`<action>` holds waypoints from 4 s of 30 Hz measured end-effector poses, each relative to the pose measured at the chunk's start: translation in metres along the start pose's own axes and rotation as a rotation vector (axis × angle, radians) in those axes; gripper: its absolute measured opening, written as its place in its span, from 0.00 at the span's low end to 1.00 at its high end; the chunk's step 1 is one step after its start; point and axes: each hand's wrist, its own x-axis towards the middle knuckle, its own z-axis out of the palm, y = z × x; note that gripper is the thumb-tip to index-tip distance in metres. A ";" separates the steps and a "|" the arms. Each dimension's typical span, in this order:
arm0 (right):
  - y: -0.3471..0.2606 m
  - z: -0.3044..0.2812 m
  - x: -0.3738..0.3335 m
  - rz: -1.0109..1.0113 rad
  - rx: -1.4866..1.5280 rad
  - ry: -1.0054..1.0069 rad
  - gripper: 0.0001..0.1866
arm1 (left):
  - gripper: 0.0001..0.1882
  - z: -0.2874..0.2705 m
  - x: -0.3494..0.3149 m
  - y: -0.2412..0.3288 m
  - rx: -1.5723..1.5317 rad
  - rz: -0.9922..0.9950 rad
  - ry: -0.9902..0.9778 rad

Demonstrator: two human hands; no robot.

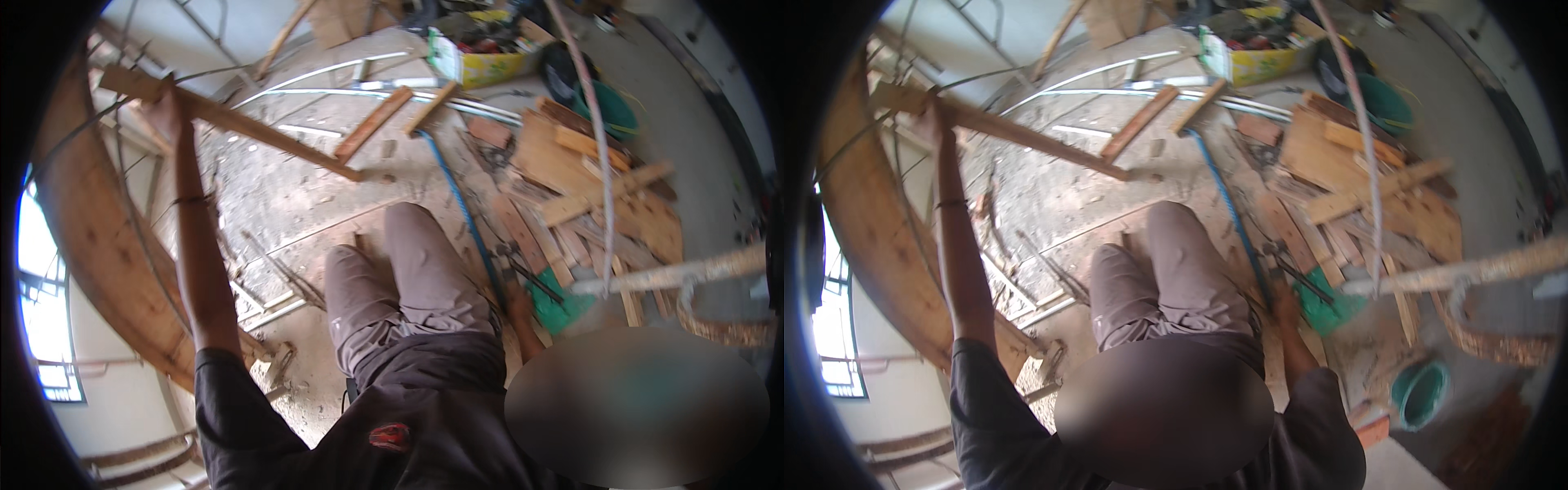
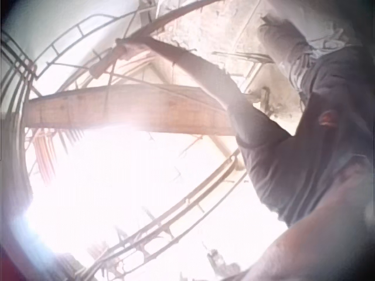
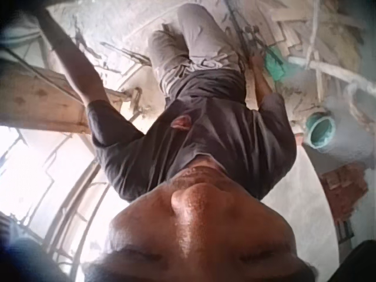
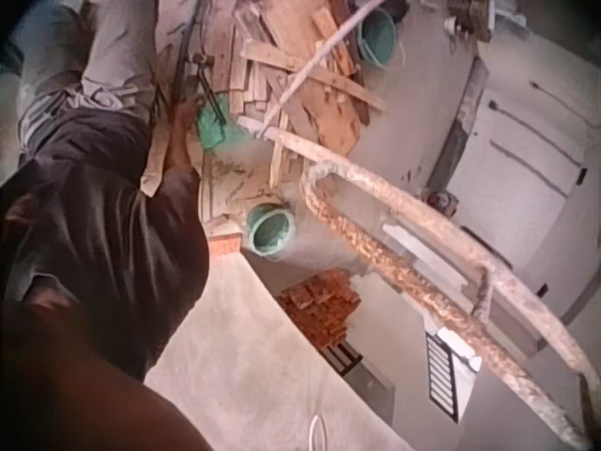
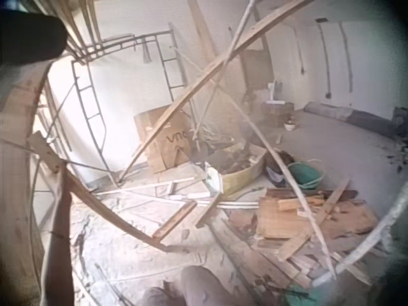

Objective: The person uses a crowbar to pry apart wooden slats and beams from a frame, then uses a hammer to knock out nails and further separate the wood pieces by hand.

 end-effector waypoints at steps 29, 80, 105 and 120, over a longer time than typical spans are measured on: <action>-0.557 -0.159 0.131 -1.618 0.762 0.143 0.19 | 0.18 0.011 0.004 0.037 0.183 -0.183 -0.116; -0.467 -0.005 0.306 -0.589 -0.036 -0.246 0.18 | 0.16 0.002 0.035 -0.039 -0.177 -0.154 -0.147; -0.461 -0.078 0.267 -0.738 0.316 -0.221 0.20 | 0.19 0.030 0.006 -0.008 0.045 0.016 0.052; -0.541 -0.209 0.123 -1.627 0.336 -0.020 0.12 | 0.12 0.019 0.012 -0.005 -0.177 -0.013 0.014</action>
